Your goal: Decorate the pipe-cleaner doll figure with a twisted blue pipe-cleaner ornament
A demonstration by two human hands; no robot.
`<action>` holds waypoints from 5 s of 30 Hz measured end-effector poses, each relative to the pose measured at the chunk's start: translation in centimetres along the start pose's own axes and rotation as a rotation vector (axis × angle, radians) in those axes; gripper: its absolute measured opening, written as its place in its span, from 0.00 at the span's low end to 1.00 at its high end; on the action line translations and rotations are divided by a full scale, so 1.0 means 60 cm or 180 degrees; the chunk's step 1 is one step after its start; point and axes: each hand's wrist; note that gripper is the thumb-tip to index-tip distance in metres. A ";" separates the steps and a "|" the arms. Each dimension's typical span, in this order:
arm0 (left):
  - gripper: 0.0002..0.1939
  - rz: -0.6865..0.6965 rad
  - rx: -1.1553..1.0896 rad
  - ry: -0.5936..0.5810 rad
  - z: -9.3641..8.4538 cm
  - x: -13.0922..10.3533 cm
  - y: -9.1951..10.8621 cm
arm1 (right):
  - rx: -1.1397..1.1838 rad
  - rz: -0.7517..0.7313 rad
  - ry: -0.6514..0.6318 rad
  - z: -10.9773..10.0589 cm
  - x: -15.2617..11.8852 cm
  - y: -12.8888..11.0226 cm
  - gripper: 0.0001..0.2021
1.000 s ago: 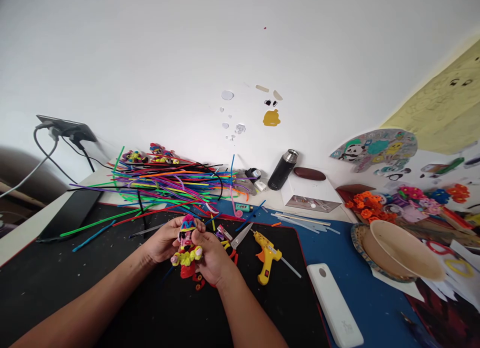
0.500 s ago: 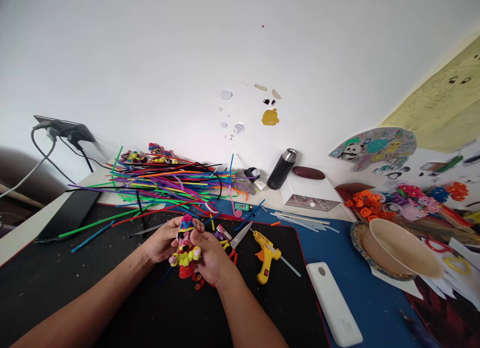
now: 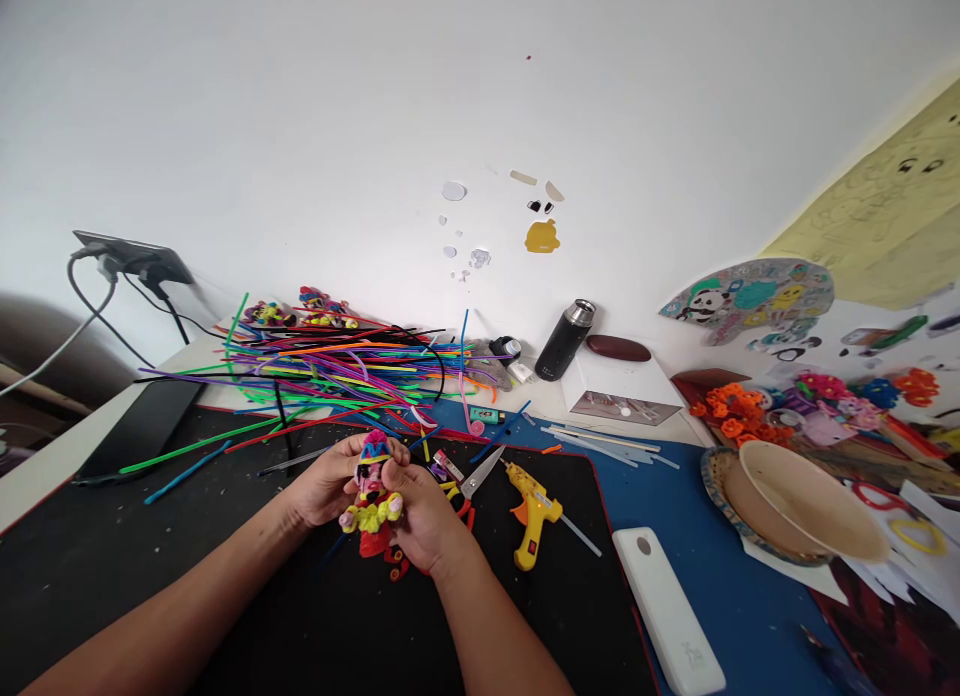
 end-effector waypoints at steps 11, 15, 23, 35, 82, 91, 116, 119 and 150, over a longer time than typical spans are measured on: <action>0.17 0.0052 -0.0004 0.0006 0.001 0.000 -0.001 | -0.0007 0.0025 0.0010 0.000 0.000 -0.001 0.34; 0.16 0.0053 0.0034 0.0035 0.001 0.001 -0.001 | -0.0035 0.0015 0.0013 0.001 -0.001 -0.002 0.35; 0.16 0.0028 -0.0029 0.0030 0.003 0.000 0.001 | -0.0038 0.0053 0.0032 0.000 -0.001 0.001 0.35; 0.16 0.0039 -0.0013 -0.0009 0.000 0.000 -0.001 | -0.0051 0.0038 0.0024 0.001 0.000 0.000 0.35; 0.21 0.0061 -0.0020 0.0321 0.007 -0.004 0.006 | 0.0331 0.0169 0.0096 0.014 0.002 -0.001 0.32; 0.22 0.0037 -0.0044 0.0344 0.021 -0.006 0.011 | 0.0422 0.0322 0.0097 0.002 0.008 0.011 0.37; 0.17 0.1687 0.0979 0.1991 0.041 -0.004 0.030 | 0.0269 -0.0291 0.1136 0.015 0.012 -0.022 0.33; 0.17 0.1891 0.1659 0.2092 0.053 -0.014 0.029 | 0.0218 -0.0380 0.1286 0.014 0.012 -0.030 0.33; 0.13 0.1764 0.2483 0.1777 0.076 -0.026 0.026 | 0.0303 -0.0470 0.1079 0.016 0.018 -0.018 0.31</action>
Point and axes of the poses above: each hand's wrist, its own x-axis towards the middle knuckle, its own z-axis out of the palm, y = z × x, and after that the axes turned 6 degrees about -z, right-handed
